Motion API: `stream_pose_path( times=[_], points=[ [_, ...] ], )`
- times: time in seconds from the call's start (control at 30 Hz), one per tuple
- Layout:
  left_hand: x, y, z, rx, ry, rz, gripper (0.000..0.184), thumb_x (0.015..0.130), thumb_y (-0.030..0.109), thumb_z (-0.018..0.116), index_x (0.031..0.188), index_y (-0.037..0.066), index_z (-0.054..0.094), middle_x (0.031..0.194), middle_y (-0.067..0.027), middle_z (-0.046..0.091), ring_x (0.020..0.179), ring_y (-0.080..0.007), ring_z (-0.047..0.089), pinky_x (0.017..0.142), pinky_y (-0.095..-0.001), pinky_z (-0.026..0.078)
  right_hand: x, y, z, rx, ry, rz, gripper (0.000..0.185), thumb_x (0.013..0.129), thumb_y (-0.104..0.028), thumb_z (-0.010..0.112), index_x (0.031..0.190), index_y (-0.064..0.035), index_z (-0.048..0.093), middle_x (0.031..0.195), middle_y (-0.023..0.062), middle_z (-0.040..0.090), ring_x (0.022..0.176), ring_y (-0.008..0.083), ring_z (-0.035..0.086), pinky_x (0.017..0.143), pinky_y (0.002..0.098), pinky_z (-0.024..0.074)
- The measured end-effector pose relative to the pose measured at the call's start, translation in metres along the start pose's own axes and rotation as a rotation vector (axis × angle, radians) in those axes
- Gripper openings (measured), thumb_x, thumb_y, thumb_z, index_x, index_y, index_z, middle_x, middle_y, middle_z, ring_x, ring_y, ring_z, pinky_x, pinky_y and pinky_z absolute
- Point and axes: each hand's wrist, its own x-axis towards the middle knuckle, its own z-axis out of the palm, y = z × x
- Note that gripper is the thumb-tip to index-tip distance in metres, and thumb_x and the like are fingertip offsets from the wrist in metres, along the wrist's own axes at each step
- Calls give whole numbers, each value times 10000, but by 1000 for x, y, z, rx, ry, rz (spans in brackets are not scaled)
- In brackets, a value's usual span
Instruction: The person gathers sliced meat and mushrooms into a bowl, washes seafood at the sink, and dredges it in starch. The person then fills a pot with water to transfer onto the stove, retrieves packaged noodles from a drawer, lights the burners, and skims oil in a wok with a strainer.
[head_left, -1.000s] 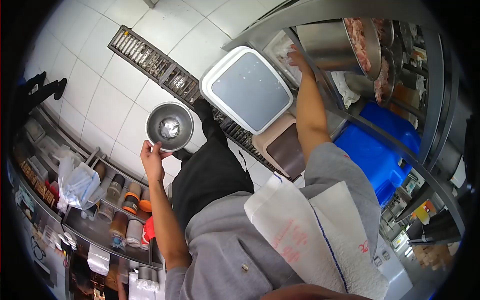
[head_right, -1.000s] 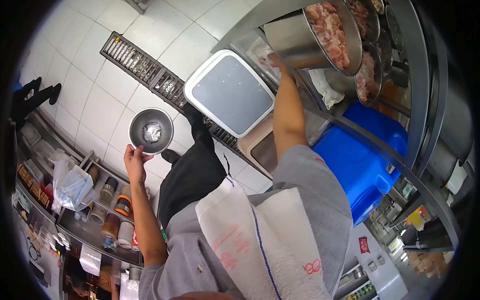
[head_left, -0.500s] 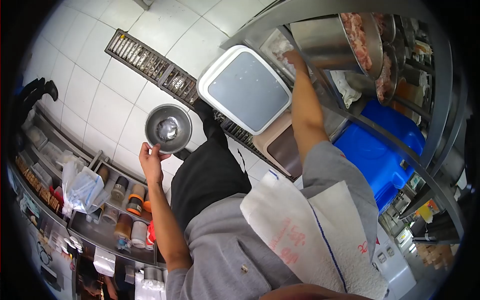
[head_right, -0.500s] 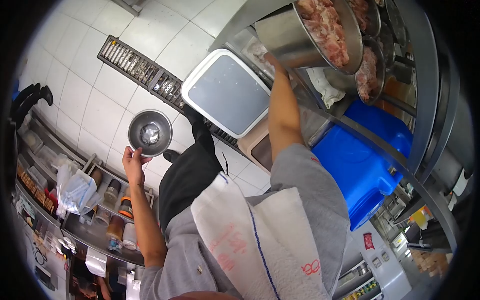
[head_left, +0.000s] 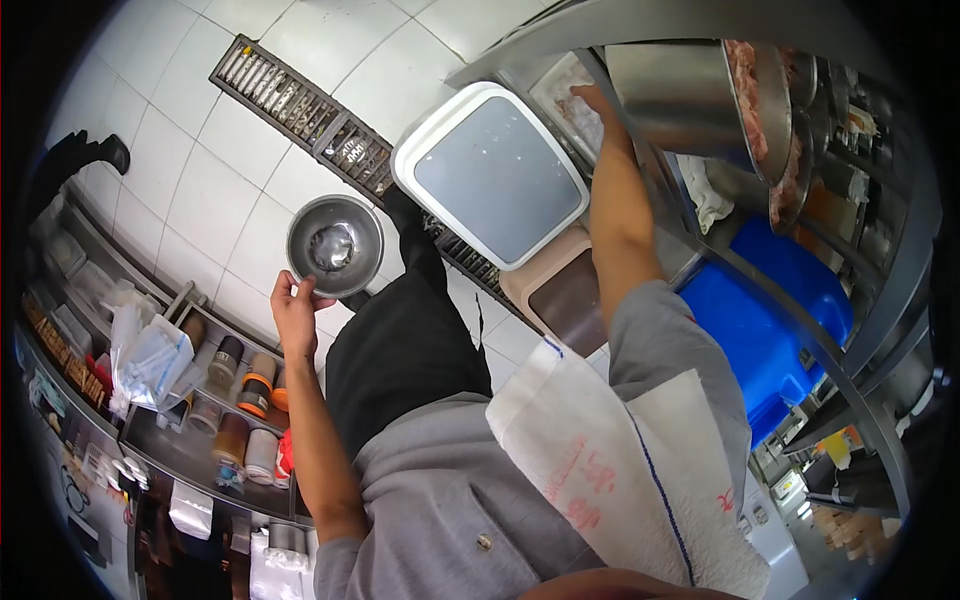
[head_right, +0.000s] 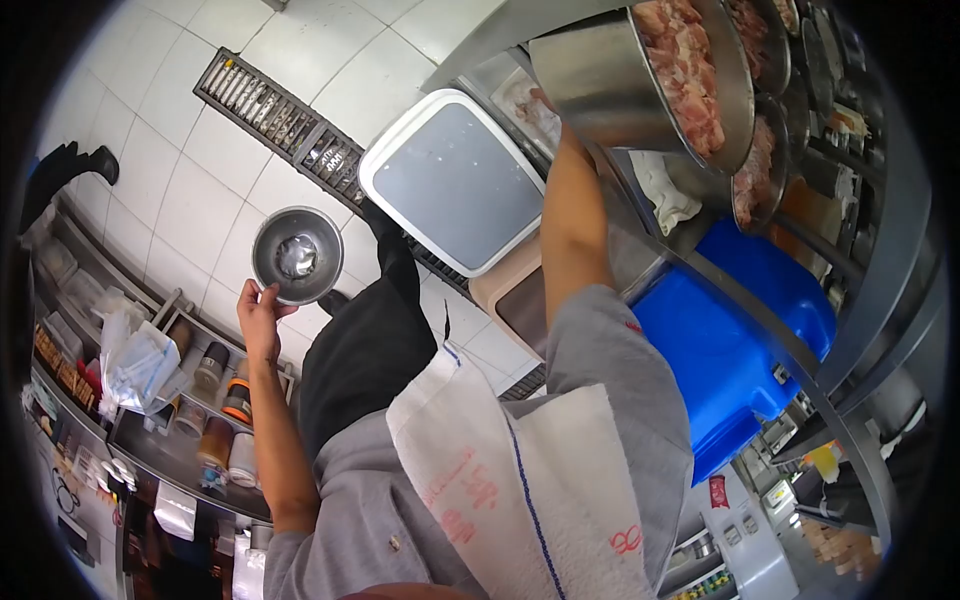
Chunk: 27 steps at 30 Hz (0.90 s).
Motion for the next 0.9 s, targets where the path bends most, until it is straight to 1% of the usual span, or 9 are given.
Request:
stream_pose_path(
  times=[0.17, 0.2, 0.3, 0.33, 0.53, 0.6, 0.73, 0.8, 0.9],
  points=[
    [-3, -4, -4, -13, -12, -1, 181, 836, 28, 523, 722, 69, 388, 667, -42, 515, 514, -114, 543, 509, -269, 552, -50, -84, 3, -95, -46, -232, 592, 634, -118, 668, 1198, -8, 525, 1080, 163, 604, 1028, 267, 570, 911, 355, 420],
    [-5, -4, -5, -21, 5, -5, 186, 834, 27, 527, 721, 70, 385, 667, -46, 518, 516, -116, 547, 508, -269, 550, -57, -76, 7, -250, 48, -168, 623, 645, -121, 660, 1236, -15, 494, 1103, 157, 598, 1024, 265, 571, 905, 350, 423],
    [-10, -2, -11, -39, 28, 5, 191, 832, 26, 532, 721, 72, 384, 667, -50, 522, 518, -118, 552, 504, -268, 547, -62, -51, 14, -91, 246, 28, 622, 692, -156, 637, 1276, -30, 465, 1170, 148, 578, 1026, 269, 576, 894, 339, 430],
    [-10, -1, -12, -45, 31, 15, 191, 832, 26, 534, 723, 72, 385, 667, -50, 523, 517, -119, 554, 502, -268, 545, -68, -57, 7, -18, 174, 166, 596, 710, -166, 627, 1271, -32, 474, 1202, 153, 560, 1057, 262, 563, 906, 335, 424],
    [-7, -5, -9, -64, 2, 16, 182, 834, 22, 529, 739, 77, 383, 669, -46, 527, 512, -130, 565, 503, -261, 543, -103, -100, 4, -343, 58, 160, 575, 742, -155, 606, 1279, -10, 463, 1290, 172, 493, 1211, 261, 454, 993, 313, 350],
    [-9, -5, -9, -57, -1, 17, 181, 834, 22, 528, 741, 77, 383, 671, -46, 529, 518, -132, 569, 506, -260, 544, -107, -106, -3, -56, 88, 271, 586, 722, -103, 578, 1286, -5, 451, 1302, 164, 483, 1214, 269, 448, 1003, 314, 337],
    [-14, -3, -5, -60, -17, 24, 185, 835, 23, 528, 732, 78, 385, 689, -51, 541, 526, -132, 572, 510, -261, 547, -71, -21, 7, 53, 232, 240, 611, 691, -44, 537, 1295, -23, 448, 1312, 163, 468, 1175, 286, 479, 981, 318, 362],
    [-15, -3, -4, -42, -26, 23, 184, 835, 24, 530, 730, 77, 388, 693, -52, 545, 528, -132, 573, 511, -262, 548, -75, -23, -1, 48, 240, 227, 621, 685, -43, 540, 1298, -29, 447, 1318, 164, 462, 1164, 292, 488, 973, 323, 371],
    [-15, -4, -5, -30, -12, 16, 178, 835, 27, 533, 729, 72, 397, 684, -54, 545, 527, -133, 573, 513, -264, 547, -111, -91, -11, 108, 80, 446, 644, 667, -53, 561, 1299, -24, 442, 1307, 171, 475, 1159, 301, 497, 967, 326, 381]
  ],
)
